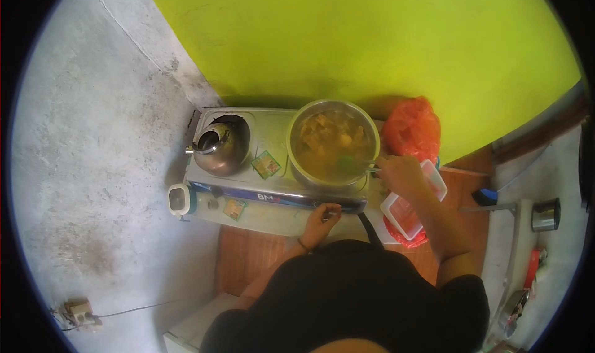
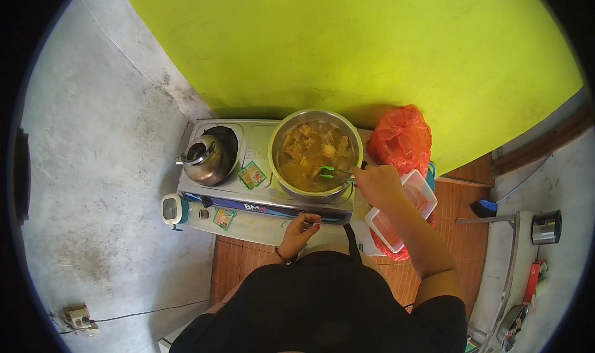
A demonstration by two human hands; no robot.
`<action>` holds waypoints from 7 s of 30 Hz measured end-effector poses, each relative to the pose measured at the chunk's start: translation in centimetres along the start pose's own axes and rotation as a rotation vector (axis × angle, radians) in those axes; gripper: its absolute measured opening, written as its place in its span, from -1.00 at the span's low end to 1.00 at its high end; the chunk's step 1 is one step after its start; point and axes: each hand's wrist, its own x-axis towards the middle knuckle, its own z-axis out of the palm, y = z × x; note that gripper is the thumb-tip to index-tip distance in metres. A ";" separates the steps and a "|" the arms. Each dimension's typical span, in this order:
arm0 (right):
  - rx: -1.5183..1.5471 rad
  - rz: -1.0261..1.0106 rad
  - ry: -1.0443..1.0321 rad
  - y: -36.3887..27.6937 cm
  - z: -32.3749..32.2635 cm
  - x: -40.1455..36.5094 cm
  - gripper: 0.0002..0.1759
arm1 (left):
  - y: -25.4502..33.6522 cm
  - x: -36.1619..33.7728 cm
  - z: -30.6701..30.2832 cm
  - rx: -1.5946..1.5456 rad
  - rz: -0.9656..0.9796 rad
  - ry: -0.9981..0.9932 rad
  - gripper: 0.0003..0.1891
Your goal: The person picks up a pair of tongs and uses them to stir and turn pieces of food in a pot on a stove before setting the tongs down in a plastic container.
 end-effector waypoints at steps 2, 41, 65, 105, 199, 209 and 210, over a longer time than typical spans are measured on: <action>0.063 0.053 0.021 0.2 -0.3 -0.7 -0.80 | 0.3 -0.1 0.3 0.003 -0.021 -0.011 -0.73; 0.426 0.298 0.042 -2.1 1.9 -2.2 -0.72 | -0.2 -0.3 0.7 0.014 -0.001 0.001 -0.73; 0.471 0.614 0.011 -1.7 1.1 -2.7 -0.35 | -0.4 -0.1 0.2 0.007 0.007 0.010 -0.74; 0.383 0.461 0.175 -4.4 3.5 -2.8 -0.67 | -0.8 -0.1 0.0 -0.007 0.026 0.016 -0.74; 0.230 0.496 -0.012 -0.6 -2.3 -2.6 -0.47 | -1.0 -0.1 0.4 0.018 0.017 -0.019 -0.72; 0.224 0.403 -0.124 -4.2 -0.6 0.4 -0.55 | -0.4 -0.2 0.4 -0.019 -0.001 -0.008 -0.73; 0.222 0.414 -0.139 -4.6 0.3 0.8 -0.55 | -0.4 -0.2 0.4 -0.018 -0.007 -0.002 -0.73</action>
